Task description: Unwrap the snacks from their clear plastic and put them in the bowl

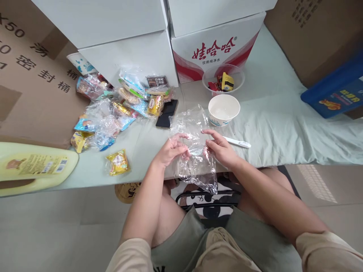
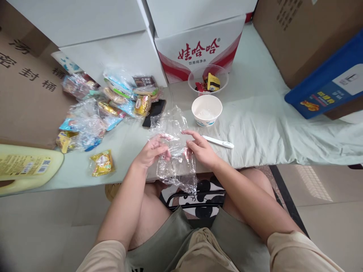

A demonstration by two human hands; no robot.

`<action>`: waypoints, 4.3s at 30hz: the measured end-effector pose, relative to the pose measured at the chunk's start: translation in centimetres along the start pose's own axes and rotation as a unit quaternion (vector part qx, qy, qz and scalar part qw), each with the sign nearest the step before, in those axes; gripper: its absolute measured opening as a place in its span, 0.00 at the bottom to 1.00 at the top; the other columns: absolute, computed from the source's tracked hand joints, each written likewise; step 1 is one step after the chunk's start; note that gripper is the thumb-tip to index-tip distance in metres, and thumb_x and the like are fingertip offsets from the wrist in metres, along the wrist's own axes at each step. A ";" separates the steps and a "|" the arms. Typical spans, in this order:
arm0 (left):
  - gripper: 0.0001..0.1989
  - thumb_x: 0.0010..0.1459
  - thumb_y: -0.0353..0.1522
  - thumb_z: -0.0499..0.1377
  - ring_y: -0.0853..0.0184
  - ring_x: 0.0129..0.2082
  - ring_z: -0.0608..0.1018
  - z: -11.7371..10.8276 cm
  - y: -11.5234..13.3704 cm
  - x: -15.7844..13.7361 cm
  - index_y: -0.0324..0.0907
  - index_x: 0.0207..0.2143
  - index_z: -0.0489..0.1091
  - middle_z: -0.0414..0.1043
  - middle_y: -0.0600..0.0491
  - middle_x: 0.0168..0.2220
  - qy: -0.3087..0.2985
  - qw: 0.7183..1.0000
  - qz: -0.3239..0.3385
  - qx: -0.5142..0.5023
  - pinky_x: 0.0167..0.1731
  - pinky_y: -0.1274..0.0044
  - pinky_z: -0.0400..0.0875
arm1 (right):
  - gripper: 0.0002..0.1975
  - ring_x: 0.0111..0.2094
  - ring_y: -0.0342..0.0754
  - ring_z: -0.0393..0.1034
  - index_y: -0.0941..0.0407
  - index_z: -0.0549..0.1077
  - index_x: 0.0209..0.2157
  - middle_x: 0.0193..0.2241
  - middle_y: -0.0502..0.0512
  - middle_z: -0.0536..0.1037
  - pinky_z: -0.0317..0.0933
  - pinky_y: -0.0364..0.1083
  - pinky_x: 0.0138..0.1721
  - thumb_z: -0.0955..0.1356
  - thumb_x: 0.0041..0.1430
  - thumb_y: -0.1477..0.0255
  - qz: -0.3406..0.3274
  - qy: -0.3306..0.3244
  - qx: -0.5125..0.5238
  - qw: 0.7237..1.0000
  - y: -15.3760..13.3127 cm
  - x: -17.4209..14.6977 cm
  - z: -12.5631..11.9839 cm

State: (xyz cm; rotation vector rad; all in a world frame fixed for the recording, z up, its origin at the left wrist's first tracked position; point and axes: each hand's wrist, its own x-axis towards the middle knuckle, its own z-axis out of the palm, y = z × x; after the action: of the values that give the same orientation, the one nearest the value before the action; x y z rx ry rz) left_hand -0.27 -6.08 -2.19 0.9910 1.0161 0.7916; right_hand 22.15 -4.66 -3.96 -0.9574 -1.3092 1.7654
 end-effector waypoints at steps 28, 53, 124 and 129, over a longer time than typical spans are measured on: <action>0.21 0.49 0.43 0.68 0.70 0.27 0.75 -0.5 0.0 0.8 0.42 0.41 0.72 0.73 0.54 0.32 0.050 0.999 0.011 0.005 0.29 0.78 0.68 | 0.23 0.30 0.45 0.68 0.51 0.62 0.52 0.30 0.46 0.70 0.64 0.47 0.34 0.69 0.54 0.69 0.007 0.025 -0.020 0.999 -0.7 -0.1 -0.2; 0.17 0.50 0.38 0.67 0.70 0.32 0.76 0.2 -0.5 1.3 0.41 0.40 0.69 0.76 0.52 0.36 0.077 0.993 0.015 0.085 0.37 0.76 0.69 | 0.17 0.28 0.45 0.66 0.54 0.67 0.47 0.27 0.47 0.69 0.61 0.47 0.31 0.69 0.58 0.65 0.018 -0.023 -0.129 0.991 -0.2 -0.1 -0.7; 0.13 0.41 0.34 0.67 0.70 0.20 0.75 -0.5 0.3 0.5 0.41 0.30 0.71 0.71 0.57 0.21 0.075 0.989 -0.002 -0.125 0.21 0.78 0.72 | 0.11 0.21 0.45 0.62 0.51 0.66 0.31 0.22 0.49 0.68 0.59 0.46 0.23 0.68 0.48 0.61 0.032 0.039 0.094 0.994 -1.4 -0.2 -0.6; 0.13 0.44 0.40 0.66 0.72 0.23 0.74 -0.3 0.6 0.7 0.39 0.27 0.72 0.71 0.55 0.26 0.086 0.984 0.006 -0.155 0.24 0.78 0.75 | 0.18 0.23 0.48 0.63 0.51 0.66 0.30 0.23 0.52 0.68 0.62 0.49 0.26 0.62 0.55 0.50 0.018 0.032 0.059 0.998 -1.4 -0.3 -0.7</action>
State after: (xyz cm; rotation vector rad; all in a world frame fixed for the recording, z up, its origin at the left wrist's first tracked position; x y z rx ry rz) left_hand -0.34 -5.19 -1.85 0.6702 0.9974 1.0235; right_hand 23.02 -4.31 -2.71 -0.9695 -1.1414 1.8029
